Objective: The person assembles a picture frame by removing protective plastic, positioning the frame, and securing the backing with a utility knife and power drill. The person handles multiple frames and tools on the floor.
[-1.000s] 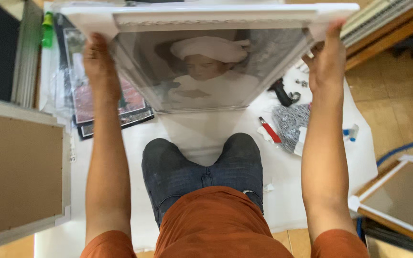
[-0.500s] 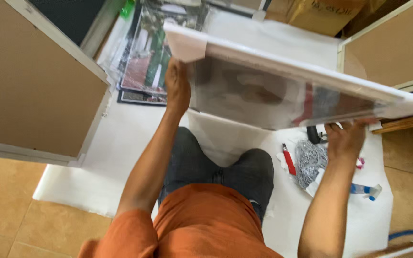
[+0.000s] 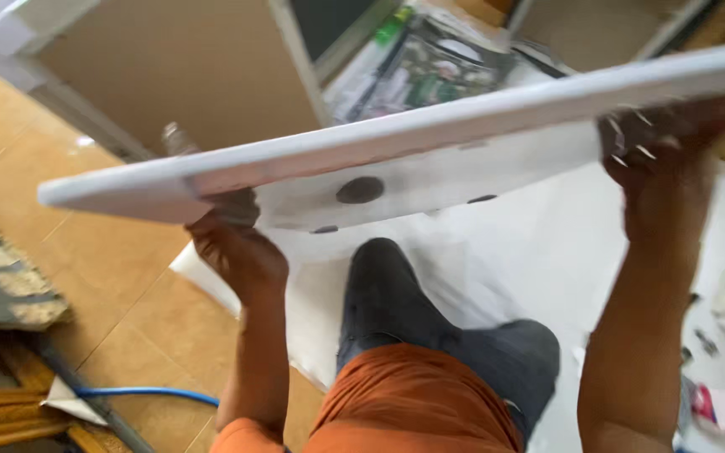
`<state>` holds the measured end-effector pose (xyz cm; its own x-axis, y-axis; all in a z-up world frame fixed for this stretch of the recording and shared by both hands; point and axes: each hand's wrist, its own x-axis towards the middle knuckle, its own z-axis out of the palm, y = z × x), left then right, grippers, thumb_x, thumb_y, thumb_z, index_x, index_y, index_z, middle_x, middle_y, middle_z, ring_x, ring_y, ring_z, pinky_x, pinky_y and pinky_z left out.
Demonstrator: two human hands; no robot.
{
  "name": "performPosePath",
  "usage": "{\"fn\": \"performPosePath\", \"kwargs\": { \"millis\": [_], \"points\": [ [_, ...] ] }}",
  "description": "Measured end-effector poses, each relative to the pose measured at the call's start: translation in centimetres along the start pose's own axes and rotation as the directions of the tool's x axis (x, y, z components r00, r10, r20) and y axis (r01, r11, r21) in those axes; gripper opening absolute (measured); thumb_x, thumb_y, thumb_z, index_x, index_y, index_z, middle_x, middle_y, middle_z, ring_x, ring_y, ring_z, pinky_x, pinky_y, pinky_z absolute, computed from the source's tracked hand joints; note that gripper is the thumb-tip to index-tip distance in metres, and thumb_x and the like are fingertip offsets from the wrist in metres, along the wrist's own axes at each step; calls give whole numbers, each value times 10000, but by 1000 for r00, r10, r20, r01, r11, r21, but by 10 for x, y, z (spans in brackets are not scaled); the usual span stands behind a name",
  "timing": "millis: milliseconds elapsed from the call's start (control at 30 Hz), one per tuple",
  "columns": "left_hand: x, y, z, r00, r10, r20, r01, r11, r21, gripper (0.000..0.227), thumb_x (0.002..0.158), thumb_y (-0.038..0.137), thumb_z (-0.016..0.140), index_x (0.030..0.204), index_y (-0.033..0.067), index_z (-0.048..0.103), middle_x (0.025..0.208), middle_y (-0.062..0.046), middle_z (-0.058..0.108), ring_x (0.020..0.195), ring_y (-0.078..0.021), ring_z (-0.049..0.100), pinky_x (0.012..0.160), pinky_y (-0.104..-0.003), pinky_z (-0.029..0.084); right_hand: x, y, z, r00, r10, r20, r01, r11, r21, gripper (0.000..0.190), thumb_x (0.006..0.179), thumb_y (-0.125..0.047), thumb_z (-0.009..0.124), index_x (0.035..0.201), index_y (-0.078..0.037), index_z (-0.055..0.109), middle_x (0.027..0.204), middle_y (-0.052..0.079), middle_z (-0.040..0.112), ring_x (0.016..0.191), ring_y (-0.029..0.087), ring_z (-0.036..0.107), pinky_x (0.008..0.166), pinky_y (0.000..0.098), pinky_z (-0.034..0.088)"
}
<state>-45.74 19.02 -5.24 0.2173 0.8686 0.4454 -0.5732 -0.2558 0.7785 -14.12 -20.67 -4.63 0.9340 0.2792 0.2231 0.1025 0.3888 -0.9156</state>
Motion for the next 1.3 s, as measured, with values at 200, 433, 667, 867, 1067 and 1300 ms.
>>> {"fn": "performPosePath", "kwargs": {
  "millis": [200,433,667,867,1067,1300],
  "points": [
    [66,17,-74,948,195,-252,-115,947,300,599,1132,512,473,1410,-17,446,1460,-148,491,1357,-241,477,1239,-405,362,108,83,188,930,98,354,-93,995,-31,914,1006,-792,385,1527,-46,467,1260,147,584,1008,216,566,856,390,472],
    [136,17,-119,901,149,-408,41,906,420,945,1072,667,430,1665,-2,123,1758,-191,116,1647,-305,204,1374,-474,162,205,168,350,868,298,398,-234,951,-201,809,926,-804,369,1181,-67,582,854,6,553,688,107,539,656,319,525],
    [169,-3,-137,874,235,-426,30,848,529,951,1059,685,440,1675,-1,207,1776,-185,148,1662,-276,169,1381,-470,135,253,230,425,793,290,536,-242,957,-159,749,969,-761,477,1199,-68,644,764,-40,451,657,93,408,576,277,384],
    [185,-33,-150,871,244,-427,38,832,553,957,1079,696,463,1701,24,183,1802,-171,107,1695,-267,143,1430,-478,131,270,272,446,812,249,527,-191,968,-162,718,934,-737,465,1169,-102,704,709,-63,517,603,71,463,505,267,418],
    [195,-59,-158,852,198,-484,131,816,564,958,1046,701,427,1684,58,116,1773,-153,55,1647,-254,89,1356,-481,100,288,301,451,857,154,491,-66,979,-191,766,999,-705,456,1304,-23,625,958,-56,721,793,69,645,638,272,586],
    [209,-83,-138,889,231,-395,12,851,525,899,1099,639,476,1686,50,135,1785,-155,99,1666,-259,154,1393,-448,138,307,329,466,875,138,464,-69,984,-162,859,934,-749,473,1250,25,670,1118,116,750,997,175,664,878,322,537]
  ]
}}
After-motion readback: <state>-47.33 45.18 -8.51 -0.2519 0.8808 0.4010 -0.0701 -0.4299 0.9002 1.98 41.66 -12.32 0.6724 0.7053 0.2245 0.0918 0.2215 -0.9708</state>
